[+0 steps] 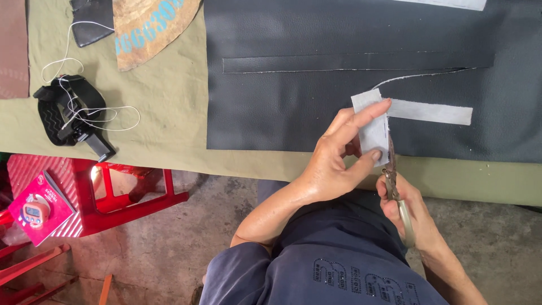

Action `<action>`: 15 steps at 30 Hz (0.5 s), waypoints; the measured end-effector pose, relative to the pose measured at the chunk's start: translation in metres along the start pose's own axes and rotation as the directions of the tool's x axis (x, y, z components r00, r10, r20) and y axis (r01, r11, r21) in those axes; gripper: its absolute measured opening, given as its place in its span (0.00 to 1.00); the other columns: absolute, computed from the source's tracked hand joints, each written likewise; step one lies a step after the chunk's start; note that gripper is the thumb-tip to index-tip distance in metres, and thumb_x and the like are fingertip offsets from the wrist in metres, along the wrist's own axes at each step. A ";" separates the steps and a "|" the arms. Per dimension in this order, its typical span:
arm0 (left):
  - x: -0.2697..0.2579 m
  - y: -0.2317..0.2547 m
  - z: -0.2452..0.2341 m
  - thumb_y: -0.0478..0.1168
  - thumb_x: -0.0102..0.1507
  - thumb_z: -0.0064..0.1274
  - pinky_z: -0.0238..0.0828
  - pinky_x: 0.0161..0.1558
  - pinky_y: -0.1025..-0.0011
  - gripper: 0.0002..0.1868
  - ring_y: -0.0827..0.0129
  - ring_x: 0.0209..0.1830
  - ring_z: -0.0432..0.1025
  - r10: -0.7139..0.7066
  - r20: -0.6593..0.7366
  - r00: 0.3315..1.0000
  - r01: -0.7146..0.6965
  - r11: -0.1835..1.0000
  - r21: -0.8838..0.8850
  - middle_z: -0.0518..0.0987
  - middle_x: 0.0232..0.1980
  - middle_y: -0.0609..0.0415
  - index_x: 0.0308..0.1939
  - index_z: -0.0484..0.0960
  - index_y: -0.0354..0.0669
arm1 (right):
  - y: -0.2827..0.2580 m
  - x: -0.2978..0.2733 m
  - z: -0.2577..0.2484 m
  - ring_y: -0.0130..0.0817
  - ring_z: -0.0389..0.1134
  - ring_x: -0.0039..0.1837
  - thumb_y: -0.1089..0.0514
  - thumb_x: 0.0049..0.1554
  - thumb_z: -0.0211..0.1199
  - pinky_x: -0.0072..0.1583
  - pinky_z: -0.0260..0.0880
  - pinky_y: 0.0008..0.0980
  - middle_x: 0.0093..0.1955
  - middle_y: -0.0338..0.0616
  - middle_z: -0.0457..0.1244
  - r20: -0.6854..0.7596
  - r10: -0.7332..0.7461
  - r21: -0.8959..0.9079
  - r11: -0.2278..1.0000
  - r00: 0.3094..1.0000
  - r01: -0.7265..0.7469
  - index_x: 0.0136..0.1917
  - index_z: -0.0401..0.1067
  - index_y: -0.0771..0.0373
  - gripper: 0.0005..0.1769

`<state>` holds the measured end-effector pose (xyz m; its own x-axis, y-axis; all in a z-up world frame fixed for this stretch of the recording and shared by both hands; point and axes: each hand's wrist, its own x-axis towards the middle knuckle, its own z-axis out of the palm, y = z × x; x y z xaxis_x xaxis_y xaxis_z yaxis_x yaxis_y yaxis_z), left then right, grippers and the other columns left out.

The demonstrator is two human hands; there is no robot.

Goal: Cutting and trimming leather strips using scissors on a workshop table

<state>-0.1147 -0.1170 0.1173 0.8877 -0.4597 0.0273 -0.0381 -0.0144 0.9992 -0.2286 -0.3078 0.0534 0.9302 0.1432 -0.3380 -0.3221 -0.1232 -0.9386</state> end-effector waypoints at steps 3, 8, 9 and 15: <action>-0.001 0.001 0.001 0.28 0.67 0.54 0.67 0.41 0.83 0.37 0.80 0.39 0.58 0.005 -0.004 1.000 -0.005 1.000 0.011 0.63 0.51 0.62 0.79 0.64 0.59 | -0.006 0.000 0.004 0.20 0.42 0.33 0.12 0.48 0.47 0.35 0.42 0.25 0.31 0.30 0.47 -0.033 0.005 -0.025 1.000 0.999 -0.005 0.41 0.58 0.58 0.44; -0.002 0.001 0.002 0.29 0.67 0.53 0.68 0.42 0.82 0.38 0.80 0.42 0.59 -0.005 0.008 1.000 0.004 0.999 0.033 0.63 0.51 0.62 0.79 0.63 0.60 | -0.006 -0.001 0.004 0.21 0.43 0.33 0.12 0.49 0.44 0.35 0.43 0.26 0.30 0.30 0.48 -0.045 -0.017 -0.084 0.996 0.999 0.014 0.42 0.58 0.57 0.44; -0.002 0.001 0.003 0.29 0.68 0.53 0.68 0.43 0.82 0.38 0.80 0.42 0.60 -0.001 0.006 1.000 0.001 1.000 0.030 0.64 0.52 0.62 0.79 0.63 0.60 | -0.006 -0.001 0.004 0.21 0.43 0.33 0.12 0.49 0.45 0.35 0.43 0.25 0.30 0.30 0.48 -0.048 -0.020 -0.081 0.997 0.999 0.016 0.42 0.58 0.57 0.44; -0.002 0.000 0.004 0.29 0.68 0.54 0.68 0.43 0.82 0.38 0.80 0.42 0.60 -0.004 0.006 1.000 0.004 1.000 0.031 0.65 0.53 0.62 0.79 0.62 0.62 | -0.009 0.000 0.005 0.21 0.44 0.34 0.12 0.51 0.43 0.37 0.45 0.26 0.30 0.29 0.48 -0.078 -0.069 -0.133 0.989 0.995 0.058 0.39 0.57 0.55 0.43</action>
<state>-0.1184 -0.1197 0.1170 0.8852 -0.4646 0.0231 -0.0488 -0.0434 0.9979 -0.2265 -0.3015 0.0618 0.9611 0.0744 -0.2662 -0.2412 -0.2443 -0.9392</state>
